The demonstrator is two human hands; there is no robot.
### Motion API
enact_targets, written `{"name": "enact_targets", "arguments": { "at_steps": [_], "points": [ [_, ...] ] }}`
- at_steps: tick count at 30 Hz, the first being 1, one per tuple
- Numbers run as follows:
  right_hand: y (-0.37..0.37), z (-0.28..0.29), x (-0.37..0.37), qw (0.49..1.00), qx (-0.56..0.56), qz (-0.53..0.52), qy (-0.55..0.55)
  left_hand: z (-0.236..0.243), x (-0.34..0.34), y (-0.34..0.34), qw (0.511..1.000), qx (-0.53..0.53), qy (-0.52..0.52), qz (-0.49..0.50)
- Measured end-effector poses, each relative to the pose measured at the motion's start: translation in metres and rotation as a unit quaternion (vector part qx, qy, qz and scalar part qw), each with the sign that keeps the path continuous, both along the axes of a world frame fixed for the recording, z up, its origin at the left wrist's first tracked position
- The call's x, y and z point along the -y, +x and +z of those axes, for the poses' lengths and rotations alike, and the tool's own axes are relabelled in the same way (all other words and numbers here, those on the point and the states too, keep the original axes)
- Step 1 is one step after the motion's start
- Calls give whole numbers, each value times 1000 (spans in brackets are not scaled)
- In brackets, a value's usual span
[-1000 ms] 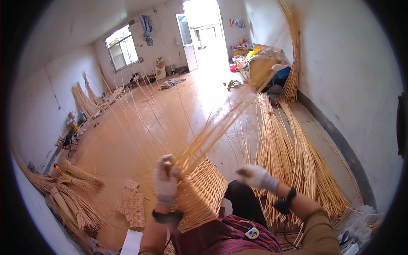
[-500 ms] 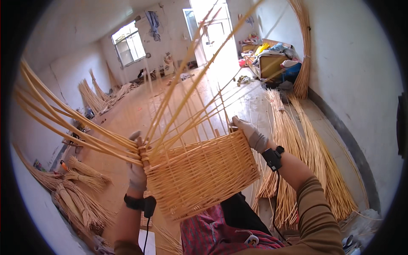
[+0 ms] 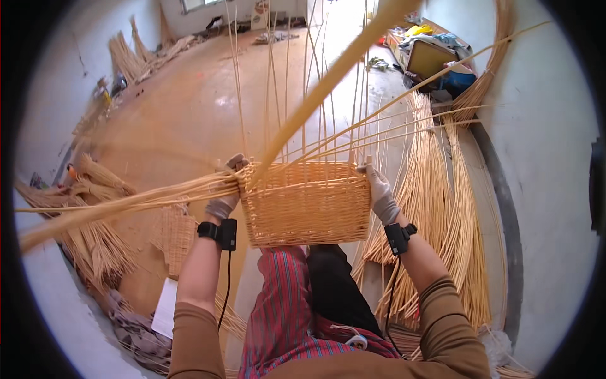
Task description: The person weaves a basket by hand using thin wooden strips. They interlace the strips to form the structure of the basket and measure the dimensions with a measuring tape.
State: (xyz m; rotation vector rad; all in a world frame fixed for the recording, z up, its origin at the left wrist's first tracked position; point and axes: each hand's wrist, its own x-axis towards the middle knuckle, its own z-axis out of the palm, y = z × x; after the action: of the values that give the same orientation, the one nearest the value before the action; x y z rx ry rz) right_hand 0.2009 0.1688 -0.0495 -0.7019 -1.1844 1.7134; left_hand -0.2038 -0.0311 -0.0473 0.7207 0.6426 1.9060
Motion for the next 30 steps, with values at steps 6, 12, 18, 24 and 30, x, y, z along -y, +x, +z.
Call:
{"name": "enact_targets", "arguments": {
  "at_steps": [6,12,18,24,30],
  "points": [
    [-2,-32,-8,985,108,-31,130,-12,-15,6,995,10,-34,91],
    [-16,-62,-7,991,128,-20,45,-38,-5,8,993,52,-42,94],
    [-7,-80,-22,942,242,-114,201,-54,-20,16,985,-11,-71,156],
    [-12,5,4,952,202,-94,212,1,-2,1,988,62,-14,141],
    [21,64,39,998,11,-36,56,47,26,35,974,12,4,226]
  ]
}}
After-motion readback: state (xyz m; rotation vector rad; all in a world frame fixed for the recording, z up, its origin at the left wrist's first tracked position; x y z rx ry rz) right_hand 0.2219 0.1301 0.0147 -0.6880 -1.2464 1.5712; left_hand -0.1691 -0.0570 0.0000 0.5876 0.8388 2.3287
